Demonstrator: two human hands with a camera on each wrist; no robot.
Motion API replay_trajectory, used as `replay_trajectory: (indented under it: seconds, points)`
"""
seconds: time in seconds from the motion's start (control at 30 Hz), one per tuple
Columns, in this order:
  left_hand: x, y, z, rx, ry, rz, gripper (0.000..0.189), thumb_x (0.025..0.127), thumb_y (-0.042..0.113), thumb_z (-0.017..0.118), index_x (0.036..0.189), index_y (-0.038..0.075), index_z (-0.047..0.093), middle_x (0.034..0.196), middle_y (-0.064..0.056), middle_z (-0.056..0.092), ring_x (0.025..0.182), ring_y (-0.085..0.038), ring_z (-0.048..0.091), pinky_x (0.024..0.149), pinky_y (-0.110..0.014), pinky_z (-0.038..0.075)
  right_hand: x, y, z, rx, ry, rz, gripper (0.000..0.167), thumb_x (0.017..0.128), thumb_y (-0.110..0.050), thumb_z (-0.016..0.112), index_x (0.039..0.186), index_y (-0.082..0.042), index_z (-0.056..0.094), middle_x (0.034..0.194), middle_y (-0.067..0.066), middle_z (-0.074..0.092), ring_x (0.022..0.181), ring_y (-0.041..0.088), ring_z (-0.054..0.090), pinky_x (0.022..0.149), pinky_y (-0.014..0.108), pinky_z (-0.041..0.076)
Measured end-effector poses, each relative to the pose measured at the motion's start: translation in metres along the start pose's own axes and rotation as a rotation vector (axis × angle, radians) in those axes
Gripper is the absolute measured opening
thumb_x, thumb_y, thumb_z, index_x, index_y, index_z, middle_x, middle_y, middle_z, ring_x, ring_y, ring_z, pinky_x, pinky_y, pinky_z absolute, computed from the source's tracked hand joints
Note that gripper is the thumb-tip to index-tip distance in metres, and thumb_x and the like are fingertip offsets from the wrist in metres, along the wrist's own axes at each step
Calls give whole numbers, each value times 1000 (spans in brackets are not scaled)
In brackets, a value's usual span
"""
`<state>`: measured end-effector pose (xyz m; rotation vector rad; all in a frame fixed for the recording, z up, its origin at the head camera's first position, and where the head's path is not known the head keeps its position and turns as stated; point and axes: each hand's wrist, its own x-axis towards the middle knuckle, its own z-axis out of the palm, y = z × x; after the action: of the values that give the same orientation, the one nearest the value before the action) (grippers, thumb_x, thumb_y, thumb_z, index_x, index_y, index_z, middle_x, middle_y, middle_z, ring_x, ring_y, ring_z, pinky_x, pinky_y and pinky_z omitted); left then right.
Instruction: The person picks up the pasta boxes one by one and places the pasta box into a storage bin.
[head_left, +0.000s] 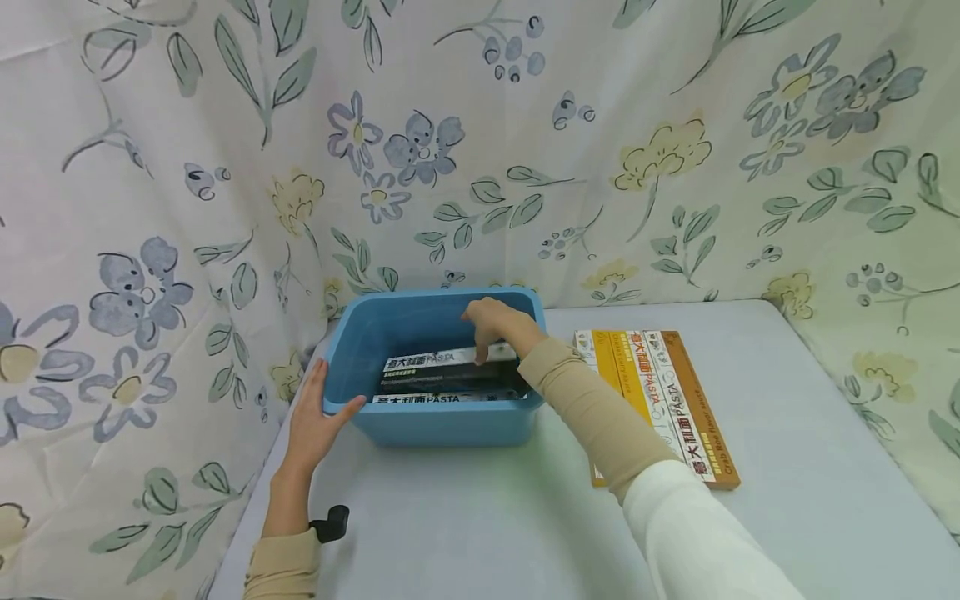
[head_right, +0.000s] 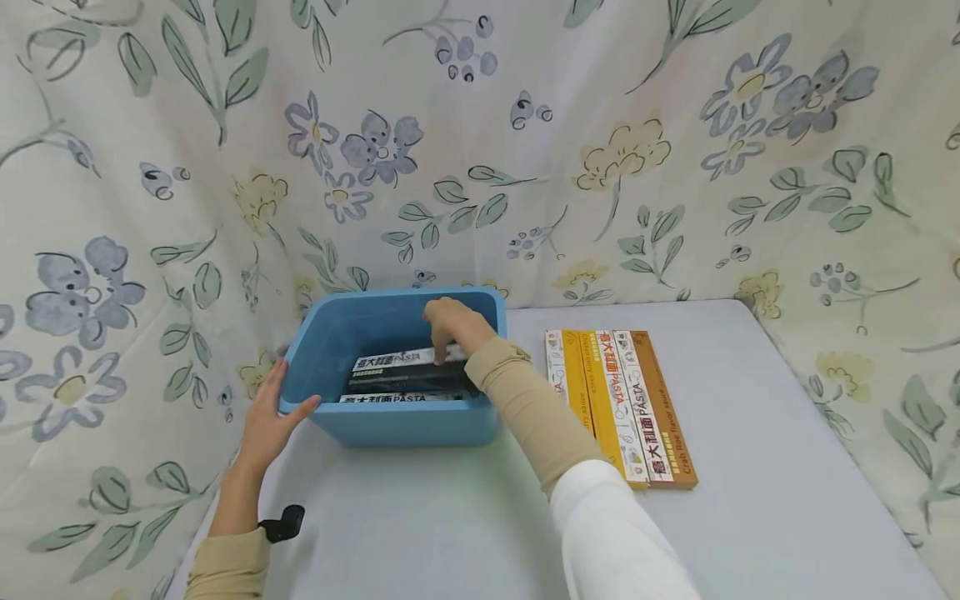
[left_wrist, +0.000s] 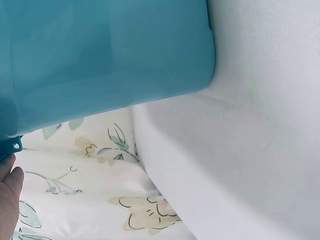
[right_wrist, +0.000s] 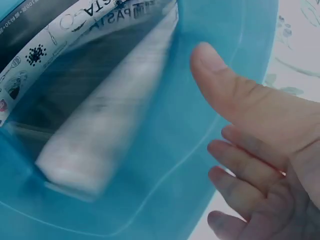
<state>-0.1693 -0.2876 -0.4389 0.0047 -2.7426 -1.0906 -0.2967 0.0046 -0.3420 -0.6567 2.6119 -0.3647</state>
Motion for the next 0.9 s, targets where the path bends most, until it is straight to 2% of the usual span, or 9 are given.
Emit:
replay_trajectory:
  seconds: [0.1, 0.27, 0.4, 0.5, 0.63, 0.77, 0.9]
  points:
    - [0, 0, 1, 6, 5, 0, 93, 87, 40, 66, 155, 2, 15, 161, -19, 12, 145, -42, 12, 109, -68, 13, -1, 2, -2, 32, 4, 13, 78, 79, -18, 82, 146, -7, 44, 148, 11, 44, 127, 30, 49, 99, 40, 46]
    - [1, 1, 0, 3, 12, -2, 93, 87, 40, 67, 155, 3, 15, 161, -19, 12, 145, -43, 12, 108, -69, 14, -5, 5, -5, 119, 23, -3, 69, 84, -20, 77, 144, -6, 46, 148, 9, 45, 133, 29, 44, 104, 40, 42]
    - [1, 1, 1, 3, 10, -6, 93, 87, 39, 67, 155, 3, 15, 161, -19, 12, 145, -44, 13, 108, -70, 14, -9, 11, -5, 154, 73, -36, 62, 89, -22, 73, 142, -4, 48, 145, 9, 49, 133, 28, 45, 105, 40, 41]
    - [1, 1, 2, 0, 5, -11, 93, 87, 39, 67, 155, 3, 15, 161, -19, 12, 145, -43, 12, 108, -70, 13, -16, 20, -6, 229, 145, -76, 57, 91, -23, 70, 140, -2, 51, 141, 11, 52, 130, 27, 48, 104, 38, 42]
    - [1, 1, 4, -2, 6, -20, 93, 87, 39, 67, 155, 4, 15, 161, -18, 11, 145, -43, 11, 108, -69, 13, -33, 35, -8, 386, 263, -114, 51, 92, -21, 68, 136, 2, 54, 136, 14, 56, 125, 28, 53, 101, 37, 45]
    - [2, 2, 4, 8, 9, -23, 93, 87, 39, 67, 155, 4, 15, 161, -18, 12, 145, -43, 12, 108, -69, 14, -61, 57, -7, 547, 407, -114, 47, 93, -20, 66, 132, 3, 56, 131, 17, 60, 121, 31, 56, 99, 42, 46]
    - [2, 2, 4, 20, 15, -29, 94, 87, 39, 67, 156, 4, 15, 161, -19, 12, 145, -44, 12, 108, -70, 15, -95, 79, 5, 717, 530, -77, 42, 95, -20, 64, 130, 2, 58, 127, 19, 62, 118, 33, 57, 99, 46, 45]
